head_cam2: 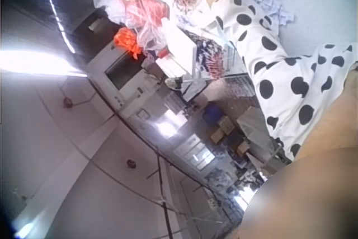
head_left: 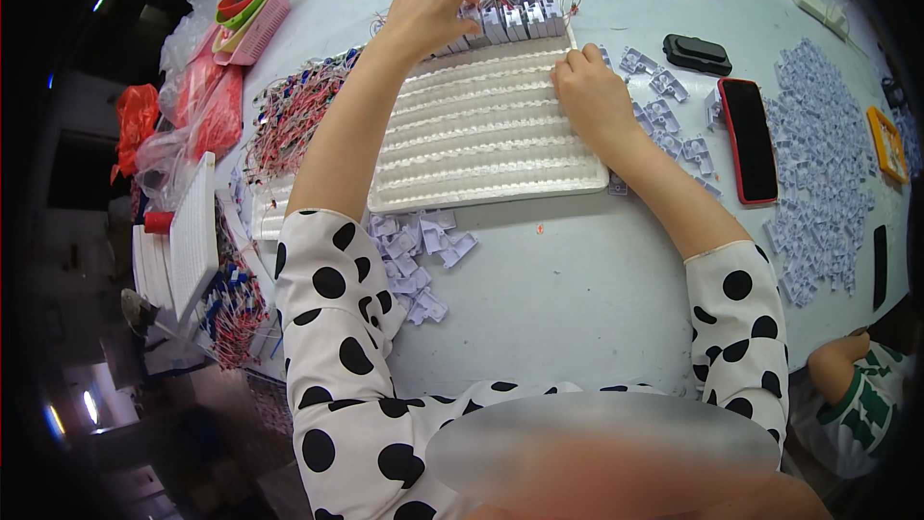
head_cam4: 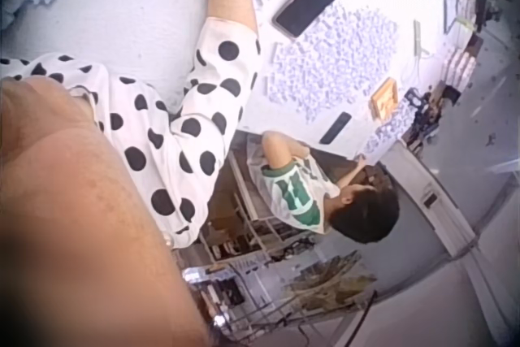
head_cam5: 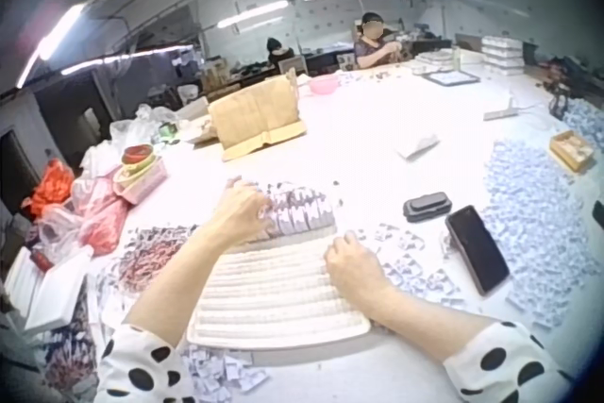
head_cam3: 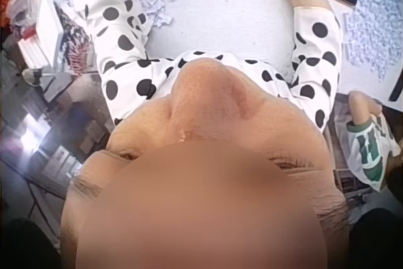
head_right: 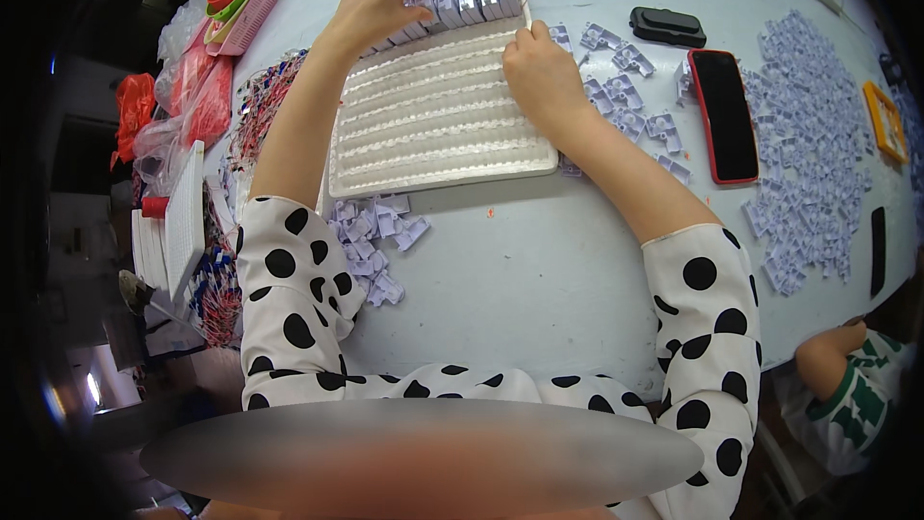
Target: The person assembles small electronic toy components by hand, including small motors, wires, and plastic housings, taking them from a component tray and fitting them together.
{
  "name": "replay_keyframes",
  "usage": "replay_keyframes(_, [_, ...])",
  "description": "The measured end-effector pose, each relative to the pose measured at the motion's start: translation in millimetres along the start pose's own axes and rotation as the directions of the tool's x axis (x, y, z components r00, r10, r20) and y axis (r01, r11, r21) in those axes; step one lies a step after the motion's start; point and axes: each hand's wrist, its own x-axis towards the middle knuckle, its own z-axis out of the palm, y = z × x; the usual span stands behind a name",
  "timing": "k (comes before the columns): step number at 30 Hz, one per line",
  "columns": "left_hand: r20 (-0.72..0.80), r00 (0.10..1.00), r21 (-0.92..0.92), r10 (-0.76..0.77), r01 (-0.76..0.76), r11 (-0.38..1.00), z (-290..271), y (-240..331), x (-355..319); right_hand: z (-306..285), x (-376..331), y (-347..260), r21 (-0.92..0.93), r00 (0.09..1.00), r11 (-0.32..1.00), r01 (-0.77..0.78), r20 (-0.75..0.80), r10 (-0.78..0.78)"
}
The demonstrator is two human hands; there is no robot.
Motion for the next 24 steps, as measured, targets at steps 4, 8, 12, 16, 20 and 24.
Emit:
replay_keyframes(4, [0.03,1.0,0.025,-0.002,0.001,1.0,5.7,4.2,0.9,0.8,-0.4,0.7,-0.008,1.0,1.0,0.007,-0.005,-0.007])
replay_keyframes(8, [0.015,1.0,0.036,-0.025,0.024,0.999,8.2,3.3,0.1,0.0,-0.1,-0.4,-0.003,1.0,1.0,0.003,0.001,-0.003])
replay_keyframes(12, [-0.049,0.999,-0.091,0.014,-0.019,0.996,16.6,-10.8,-4.2,-0.5,1.1,-0.6,-0.001,1.0,1.0,-0.004,0.007,0.004])
replay_keyframes(16, [-0.21,0.977,-0.278,0.027,-0.086,0.957,30.5,-19.4,-13.3,-1.3,1.4,-0.7,-0.015,1.0,1.0,0.012,-0.008,-0.012])
replay_keyframes(20, [-0.184,0.983,-0.266,-0.017,-0.033,0.963,22.1,-14.5,-14.0,-10.6,8.5,-3.0,-0.025,0.992,0.999,-0.025,0.122,0.028])
replay_keyframes(24, [-0.198,0.979,-0.152,0.042,-0.073,0.986,24.0,-11.9,-8.3,-4.3,44.2,-3.9,-0.099,0.953,0.967,0.234,-0.176,-0.249])
